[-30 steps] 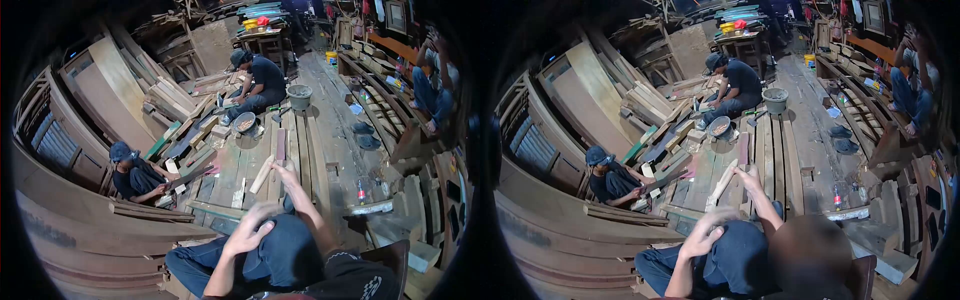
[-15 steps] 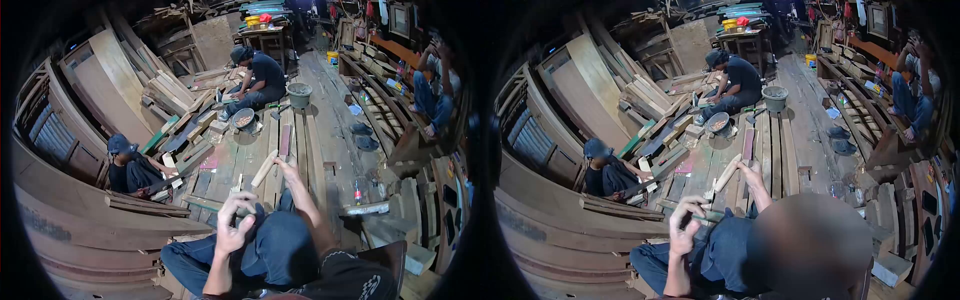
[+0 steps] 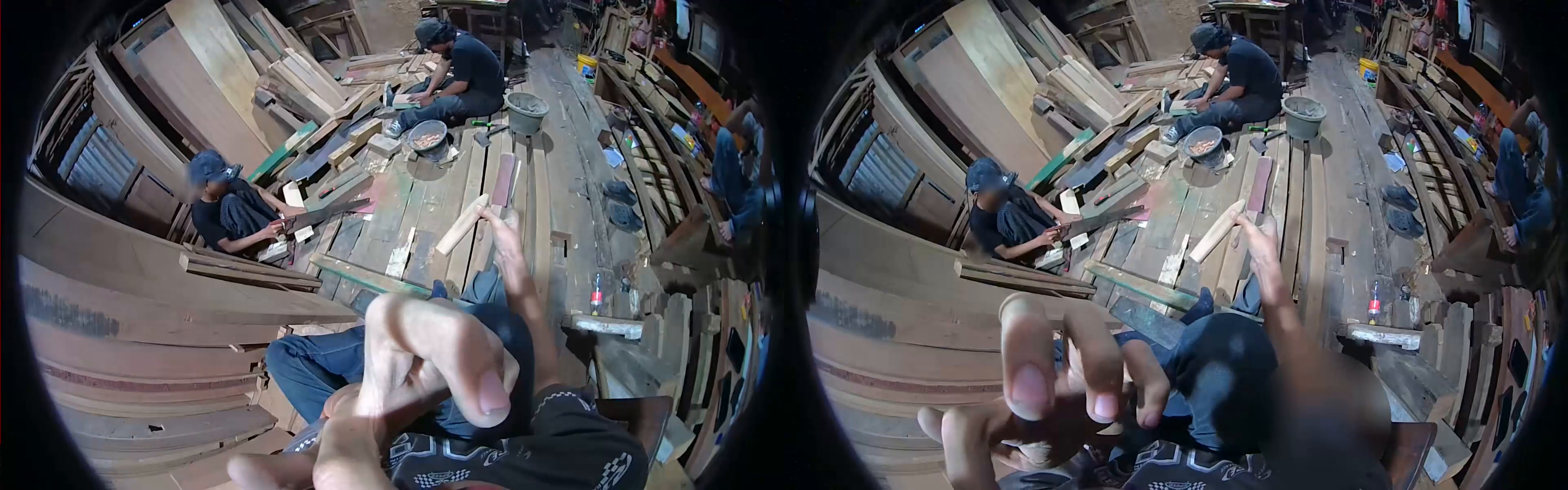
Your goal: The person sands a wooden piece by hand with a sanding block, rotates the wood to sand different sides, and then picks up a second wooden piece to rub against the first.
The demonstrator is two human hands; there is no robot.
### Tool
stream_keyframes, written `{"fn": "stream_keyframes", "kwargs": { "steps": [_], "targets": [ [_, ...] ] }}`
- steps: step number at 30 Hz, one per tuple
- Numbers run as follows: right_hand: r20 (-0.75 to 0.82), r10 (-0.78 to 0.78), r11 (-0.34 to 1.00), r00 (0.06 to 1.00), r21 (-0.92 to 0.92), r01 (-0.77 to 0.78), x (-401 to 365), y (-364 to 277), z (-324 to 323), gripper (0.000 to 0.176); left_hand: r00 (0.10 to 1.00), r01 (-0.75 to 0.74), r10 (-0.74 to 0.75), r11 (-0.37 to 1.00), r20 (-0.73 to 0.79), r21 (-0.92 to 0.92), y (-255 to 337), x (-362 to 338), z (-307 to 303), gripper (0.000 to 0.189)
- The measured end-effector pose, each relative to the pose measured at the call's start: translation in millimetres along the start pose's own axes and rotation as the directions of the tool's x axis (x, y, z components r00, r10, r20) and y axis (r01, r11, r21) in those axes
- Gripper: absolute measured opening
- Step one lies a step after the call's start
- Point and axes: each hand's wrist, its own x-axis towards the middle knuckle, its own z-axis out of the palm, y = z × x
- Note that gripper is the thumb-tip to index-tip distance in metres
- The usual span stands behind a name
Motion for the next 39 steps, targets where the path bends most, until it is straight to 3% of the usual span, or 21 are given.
{"fn": "stream_keyframes", "kwargs": {
  "steps": [4,12,19,23,24,25,27,29,32,39],
  "targets": [
    [0.002,-0.013,1.000,1.000,-0.009,0.013,6.8,3.0,-0.2,0.034,0.997,-0.027,0.018,0.993,-0.078,-0.114,-18.6,5.0,-3.8,0.058],
    [-0.042,0.031,1.000,0.999,-0.004,-0.031,7.1,5.3,-2.1,0.040,0.998,-0.056,0.054,0.996,-0.032,-0.070,-0.3,1.6,-11.7,0.056],
    [0.008,0.016,1.000,1.000,-0.011,-0.016,12.1,11.3,-6.5,0.036,0.972,-0.104,0.056,0.973,-0.228,-0.205,-25.3,10.7,9.9,0.056],
    [-0.005,0.008,0.999,1.000,-0.031,-0.008,10.6,10.4,-4.5,0.034,0.931,-0.191,0.154,0.978,-0.330,-0.083,-15.6,-1.1,15.9,0.055],
    [-0.001,-0.021,0.999,1.000,-0.028,0.021,10.6,7.6,-1.9,0.034,0.967,-0.146,0.129,0.987,-0.219,-0.066,-7.5,-7.3,7.5,0.050],
    [-0.046,0.017,1.000,0.999,0.007,-0.017,7.5,6.5,0.3,0.033,0.977,-0.018,0.002,0.997,-0.215,-0.071,1.9,-13.0,3.1,0.051],
    [-0.045,0.031,0.999,0.999,-0.008,-0.031,6.6,6.9,-2.2,0.031,0.998,-0.040,0.031,0.975,-0.046,-0.217,-3.3,-12.8,-13.3,0.053],
    [-0.038,0.016,0.999,0.999,-0.030,-0.017,12.5,13.8,-5.7,0.033,0.995,-0.088,0.099,0.938,0.017,-0.337,-13.4,-19.6,-27.8,0.054],
    [-0.010,0.016,0.999,1.000,-0.028,-0.016,14.6,15.5,-10.0,0.032,0.982,-0.178,0.189,0.866,-0.025,-0.467,-37.9,-32.5,-38.2,0.050],
    [-0.007,0.044,0.999,0.999,-0.026,-0.044,12.2,12.2,-8.6,0.032,0.976,-0.183,0.148,0.952,-0.158,-0.244,-22.5,-22.2,-24.7,0.032]
  ]
}}
